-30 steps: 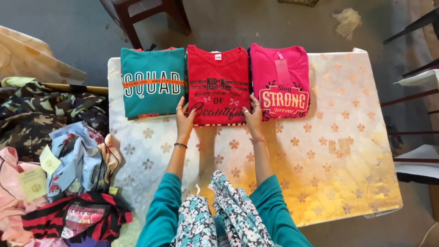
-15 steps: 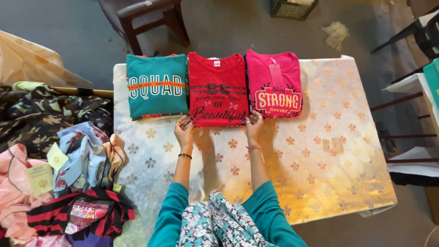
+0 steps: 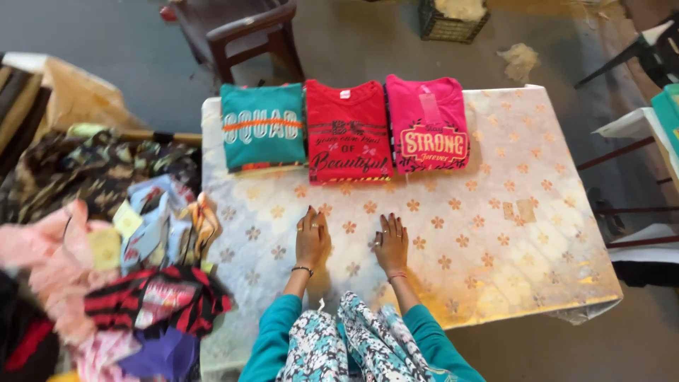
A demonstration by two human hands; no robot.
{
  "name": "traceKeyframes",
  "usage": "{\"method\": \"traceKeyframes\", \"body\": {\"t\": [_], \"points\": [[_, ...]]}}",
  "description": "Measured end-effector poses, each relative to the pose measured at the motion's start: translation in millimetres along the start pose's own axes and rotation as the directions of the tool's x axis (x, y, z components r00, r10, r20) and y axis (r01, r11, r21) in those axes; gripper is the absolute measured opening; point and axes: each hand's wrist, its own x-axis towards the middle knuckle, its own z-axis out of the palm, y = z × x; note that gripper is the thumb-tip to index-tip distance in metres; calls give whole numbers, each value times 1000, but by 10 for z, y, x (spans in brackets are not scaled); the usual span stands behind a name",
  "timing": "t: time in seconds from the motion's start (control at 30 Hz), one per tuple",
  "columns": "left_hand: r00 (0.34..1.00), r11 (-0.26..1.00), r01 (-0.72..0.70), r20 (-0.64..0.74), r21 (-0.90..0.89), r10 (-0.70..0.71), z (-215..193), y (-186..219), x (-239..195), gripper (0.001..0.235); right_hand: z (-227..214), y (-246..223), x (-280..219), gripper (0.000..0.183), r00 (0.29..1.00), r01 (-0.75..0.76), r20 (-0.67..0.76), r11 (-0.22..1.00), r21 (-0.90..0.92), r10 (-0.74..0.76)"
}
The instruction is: Folding various t-shirts and garments on a floral table cloth.
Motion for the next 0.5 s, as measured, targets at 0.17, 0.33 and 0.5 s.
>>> {"method": "traceKeyframes", "body": {"t": [0.17,0.33,0.5], "points": [[999,999,39,-34,23,-38,-242,-28,-574,41,-164,-104,-394,54,1000,2,30,999,35,-3],[991,990,94,-106,102,-83,-735,-467,-1140,48,-109,-89,-683,51,998,-17,-54,999,48,20],[750,665,587,-621,463,-229,-1929,-487,-1392,73,-123,-22,-1002,56,997,-16,-68,996,89,22]]}}
